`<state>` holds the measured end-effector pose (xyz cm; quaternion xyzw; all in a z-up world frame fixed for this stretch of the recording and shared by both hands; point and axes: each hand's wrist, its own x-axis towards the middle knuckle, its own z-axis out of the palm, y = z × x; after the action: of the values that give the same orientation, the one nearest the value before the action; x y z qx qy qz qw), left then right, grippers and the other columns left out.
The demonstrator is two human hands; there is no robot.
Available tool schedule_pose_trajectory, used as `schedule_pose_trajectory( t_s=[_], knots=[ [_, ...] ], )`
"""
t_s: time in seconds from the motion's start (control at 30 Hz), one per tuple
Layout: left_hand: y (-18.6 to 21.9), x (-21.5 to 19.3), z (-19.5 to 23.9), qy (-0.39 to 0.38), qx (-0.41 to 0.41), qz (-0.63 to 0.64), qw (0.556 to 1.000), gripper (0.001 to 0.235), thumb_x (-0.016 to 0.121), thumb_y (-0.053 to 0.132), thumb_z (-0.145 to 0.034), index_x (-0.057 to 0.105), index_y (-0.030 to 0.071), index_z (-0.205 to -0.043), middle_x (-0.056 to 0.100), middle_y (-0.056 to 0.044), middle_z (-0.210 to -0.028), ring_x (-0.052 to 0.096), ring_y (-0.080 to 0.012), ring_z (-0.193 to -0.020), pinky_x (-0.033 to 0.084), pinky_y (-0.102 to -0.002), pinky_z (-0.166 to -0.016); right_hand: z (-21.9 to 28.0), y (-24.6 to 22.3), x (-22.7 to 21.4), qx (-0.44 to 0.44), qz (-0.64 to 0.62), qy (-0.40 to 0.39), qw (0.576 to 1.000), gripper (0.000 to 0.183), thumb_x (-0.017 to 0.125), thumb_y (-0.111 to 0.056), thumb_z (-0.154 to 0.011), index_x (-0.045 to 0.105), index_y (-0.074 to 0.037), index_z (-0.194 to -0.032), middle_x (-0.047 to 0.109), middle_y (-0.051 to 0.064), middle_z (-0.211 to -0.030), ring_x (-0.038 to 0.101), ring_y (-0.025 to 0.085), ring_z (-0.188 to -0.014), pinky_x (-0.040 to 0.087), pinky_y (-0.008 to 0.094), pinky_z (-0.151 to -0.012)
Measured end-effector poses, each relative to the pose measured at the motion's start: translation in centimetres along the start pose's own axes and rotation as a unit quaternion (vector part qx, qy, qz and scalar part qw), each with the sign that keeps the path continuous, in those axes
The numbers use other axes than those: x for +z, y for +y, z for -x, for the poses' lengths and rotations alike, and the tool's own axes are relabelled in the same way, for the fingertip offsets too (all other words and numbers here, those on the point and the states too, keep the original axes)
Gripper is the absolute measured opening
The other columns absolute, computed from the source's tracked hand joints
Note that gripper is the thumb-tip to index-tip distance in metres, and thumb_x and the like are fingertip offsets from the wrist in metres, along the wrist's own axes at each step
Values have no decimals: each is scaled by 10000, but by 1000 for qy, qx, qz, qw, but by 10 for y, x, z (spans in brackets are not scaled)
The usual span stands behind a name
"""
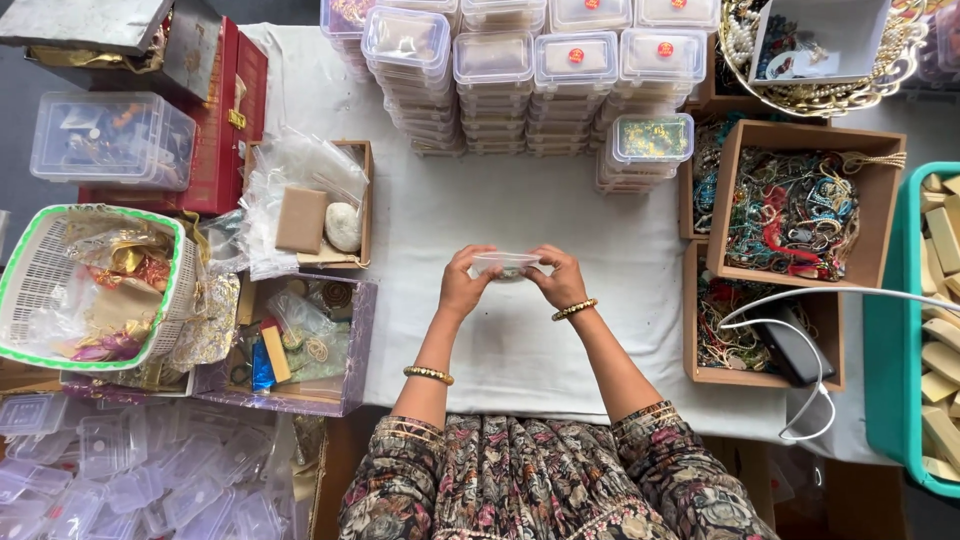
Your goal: The person wraps a small green item in a patterned pouch, places it in a clear plastic container, and closes it. Then the person picks up a beaded necklace, places it in a small plastic bag, and puts the bag into another patterned pouch before placing it in a clear plastic container.
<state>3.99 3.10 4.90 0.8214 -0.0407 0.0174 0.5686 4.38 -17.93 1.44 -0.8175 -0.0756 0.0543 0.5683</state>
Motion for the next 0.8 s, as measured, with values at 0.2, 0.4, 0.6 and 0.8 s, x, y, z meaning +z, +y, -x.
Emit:
schedule_pose_trajectory(
  t_s=[0.2, 0.4, 0.6, 0.8],
  knots=[
    [-1, 1, 3, -44, -83, 134, 987, 235, 792, 172, -852, 768, 81, -1067, 716, -5, -1113, 672, -144, -1059, 556, -300, -915, -3, -27, -8, -78, 0, 29, 996, 179, 757, -104, -899, 814, -116, -1068, 761, 23, -1096, 656, 219, -1034, 530, 347, -892],
    [23, 3, 4, 8, -46, 116, 992, 311, 818, 134, -781, 716, 30, -1056, 661, -16, -1092, 616, -128, -1065, 483, -263, -924, -10, -17, -2, -66, 27, 44, 996, 111, 788, -115, -862, 796, -90, -969, 771, 26, -1015, 680, 202, -983, 552, 337, -852],
    [-55, 19, 12, -10, -146, 116, 982, 160, 800, 155, -983, 784, 4, -933, 666, -10, -857, 565, -113, -820, 461, -273, -755, -7, 26, 14, 131, -158, 19, 979, 146, 781, -172, -920, 779, -27, -936, 758, 16, -846, 657, 73, -789, 538, 266, -756],
    [-55, 16, 9, 50, -158, 187, 968, 255, 690, 80, -938, 693, 79, -1193, 732, 23, -814, 676, -58, -799, 510, -238, -763, -2, 26, 8, 152, -188, 45, 969, 121, 780, -157, -897, 775, -38, -922, 762, 2, -841, 663, 64, -783, 533, 249, -743]
  ],
)
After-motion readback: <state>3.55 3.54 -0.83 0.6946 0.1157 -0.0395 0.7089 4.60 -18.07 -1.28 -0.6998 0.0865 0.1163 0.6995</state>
